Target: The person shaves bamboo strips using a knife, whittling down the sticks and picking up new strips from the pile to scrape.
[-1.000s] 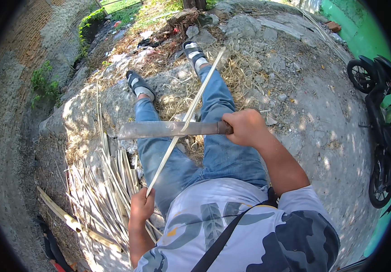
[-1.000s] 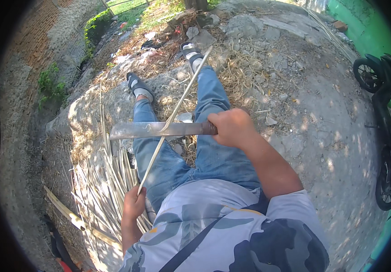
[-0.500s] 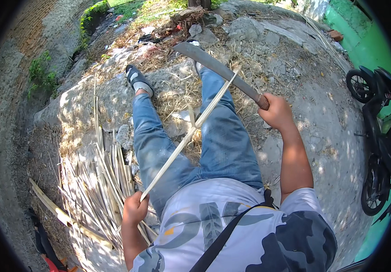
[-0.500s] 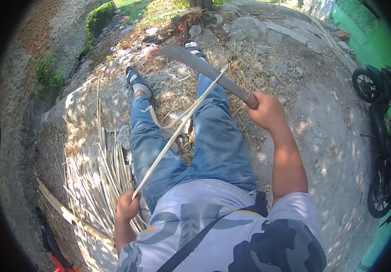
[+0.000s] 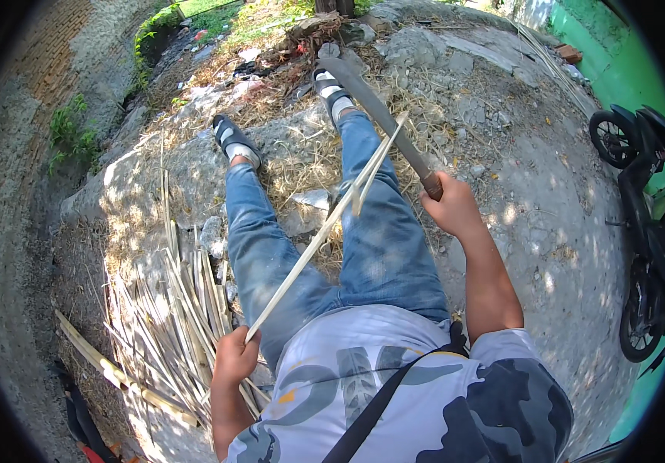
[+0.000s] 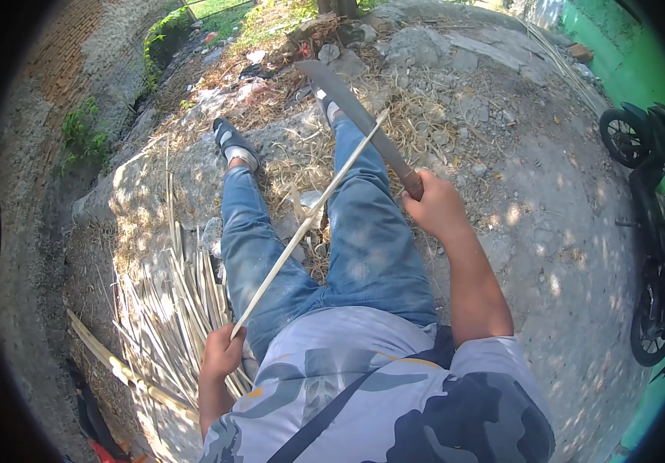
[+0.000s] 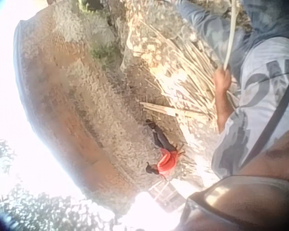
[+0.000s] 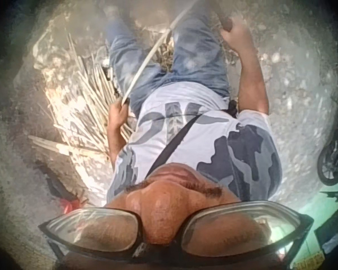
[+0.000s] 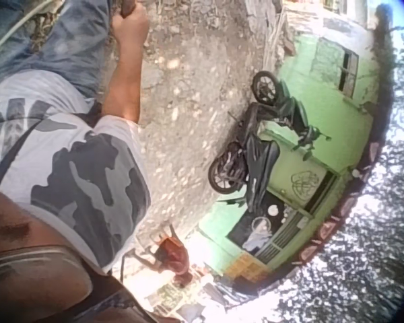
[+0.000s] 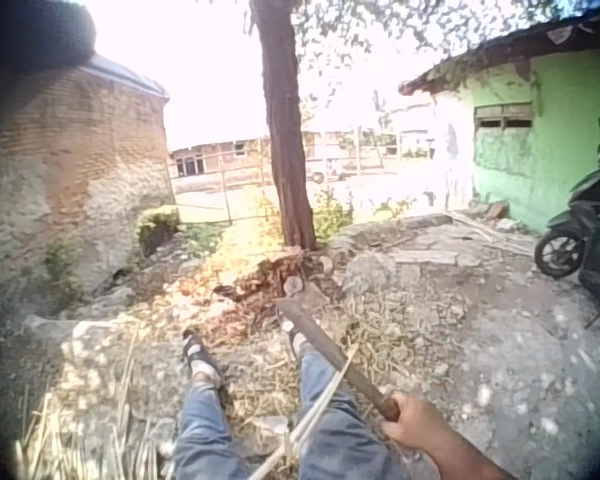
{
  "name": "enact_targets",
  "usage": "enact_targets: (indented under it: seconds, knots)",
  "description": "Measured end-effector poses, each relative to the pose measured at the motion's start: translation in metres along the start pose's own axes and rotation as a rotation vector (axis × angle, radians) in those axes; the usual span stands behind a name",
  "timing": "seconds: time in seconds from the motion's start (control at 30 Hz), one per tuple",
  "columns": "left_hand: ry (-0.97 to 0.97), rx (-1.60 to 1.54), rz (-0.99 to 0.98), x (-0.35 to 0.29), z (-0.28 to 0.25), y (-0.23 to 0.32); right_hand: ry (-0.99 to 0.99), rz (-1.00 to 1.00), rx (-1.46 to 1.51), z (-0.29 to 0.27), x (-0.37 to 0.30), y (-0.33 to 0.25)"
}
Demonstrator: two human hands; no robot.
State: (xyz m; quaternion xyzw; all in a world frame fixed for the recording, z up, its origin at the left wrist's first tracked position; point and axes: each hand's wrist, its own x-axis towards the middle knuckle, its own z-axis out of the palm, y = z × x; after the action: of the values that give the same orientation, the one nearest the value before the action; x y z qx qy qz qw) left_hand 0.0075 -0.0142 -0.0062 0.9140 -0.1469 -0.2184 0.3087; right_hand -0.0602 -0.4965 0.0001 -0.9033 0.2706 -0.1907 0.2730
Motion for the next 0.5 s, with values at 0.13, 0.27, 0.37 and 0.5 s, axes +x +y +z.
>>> enact_targets:
  seconds: [0.13, 0.27, 0.37, 0.5]
  knots:
    - [0.0, 0.025, -0.015, 0.0, 0.003, 0.007, 0.031, -0.167, -0.297, -0.019, -0.001, -0.011]
    - [-0.021, 0.058, 0.055, 0.005, 0.007, 0.02, -0.137, -0.478, -0.386, -0.017, -0.005, -0.036]
    - [-0.009, 0.073, 0.066, 0.007, 0.006, 0.013, -0.25, -0.533, -0.381, -0.017, -0.004, -0.047]
    - [-0.1, 0.066, -0.095, -0.018, -0.04, -0.007, -0.114, -0.244, -0.308, -0.046, 0.03, 0.005]
